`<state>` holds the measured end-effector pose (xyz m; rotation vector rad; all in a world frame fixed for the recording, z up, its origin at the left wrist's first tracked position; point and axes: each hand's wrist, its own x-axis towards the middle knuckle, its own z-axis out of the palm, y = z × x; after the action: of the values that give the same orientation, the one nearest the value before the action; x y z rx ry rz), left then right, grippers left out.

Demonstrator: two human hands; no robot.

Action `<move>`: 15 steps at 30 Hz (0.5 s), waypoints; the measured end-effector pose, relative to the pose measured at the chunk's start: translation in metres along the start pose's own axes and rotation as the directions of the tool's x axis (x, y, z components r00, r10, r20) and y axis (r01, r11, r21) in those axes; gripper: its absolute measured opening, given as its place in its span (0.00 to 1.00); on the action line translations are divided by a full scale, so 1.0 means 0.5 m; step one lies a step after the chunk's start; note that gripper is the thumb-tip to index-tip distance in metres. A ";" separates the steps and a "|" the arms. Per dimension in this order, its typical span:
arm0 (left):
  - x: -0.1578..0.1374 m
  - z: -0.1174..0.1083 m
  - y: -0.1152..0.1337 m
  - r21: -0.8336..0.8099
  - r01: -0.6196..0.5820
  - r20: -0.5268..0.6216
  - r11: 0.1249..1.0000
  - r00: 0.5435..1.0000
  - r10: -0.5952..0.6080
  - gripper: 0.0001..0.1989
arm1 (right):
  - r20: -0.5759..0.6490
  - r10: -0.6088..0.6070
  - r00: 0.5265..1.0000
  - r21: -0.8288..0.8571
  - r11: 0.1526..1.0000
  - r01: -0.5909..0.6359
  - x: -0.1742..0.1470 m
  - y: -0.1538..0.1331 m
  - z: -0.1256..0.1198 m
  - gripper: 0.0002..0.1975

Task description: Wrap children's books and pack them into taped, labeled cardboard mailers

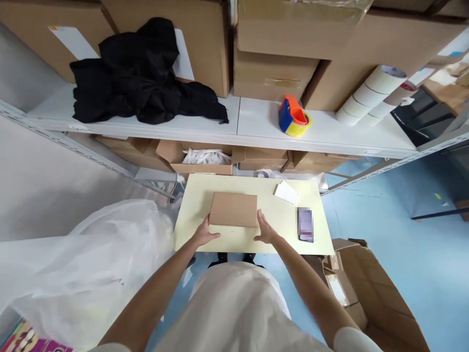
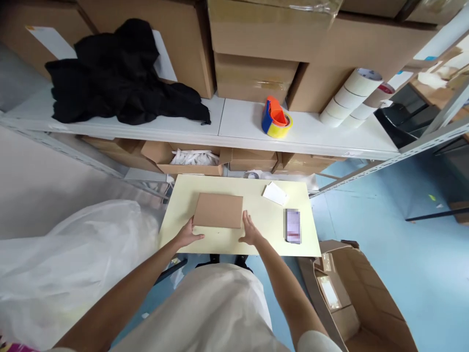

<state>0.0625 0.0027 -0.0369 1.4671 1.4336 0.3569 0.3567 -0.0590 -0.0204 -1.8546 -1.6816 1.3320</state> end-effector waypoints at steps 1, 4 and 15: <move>0.005 0.004 -0.004 -0.036 0.012 0.002 0.999 1.000 -0.012 0.48 | -0.033 0.018 0.999 0.052 0.999 -0.017 0.012 -0.002 0.027 0.60; 0.014 0.008 -0.008 -0.095 0.063 -0.028 0.993 0.997 -0.066 0.44 | -0.185 0.082 0.979 0.235 0.971 -0.037 0.033 -0.019 0.050 0.51; -0.001 -0.026 0.080 0.024 -0.135 -0.108 0.991 0.985 0.137 0.22 | -0.321 0.351 0.880 0.371 0.901 -0.224 -0.011 -0.054 -0.063 0.28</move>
<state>0.0750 0.0164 0.0007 1.5842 1.4293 0.5183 0.3653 -0.0459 0.0187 -2.0513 -0.9513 1.1639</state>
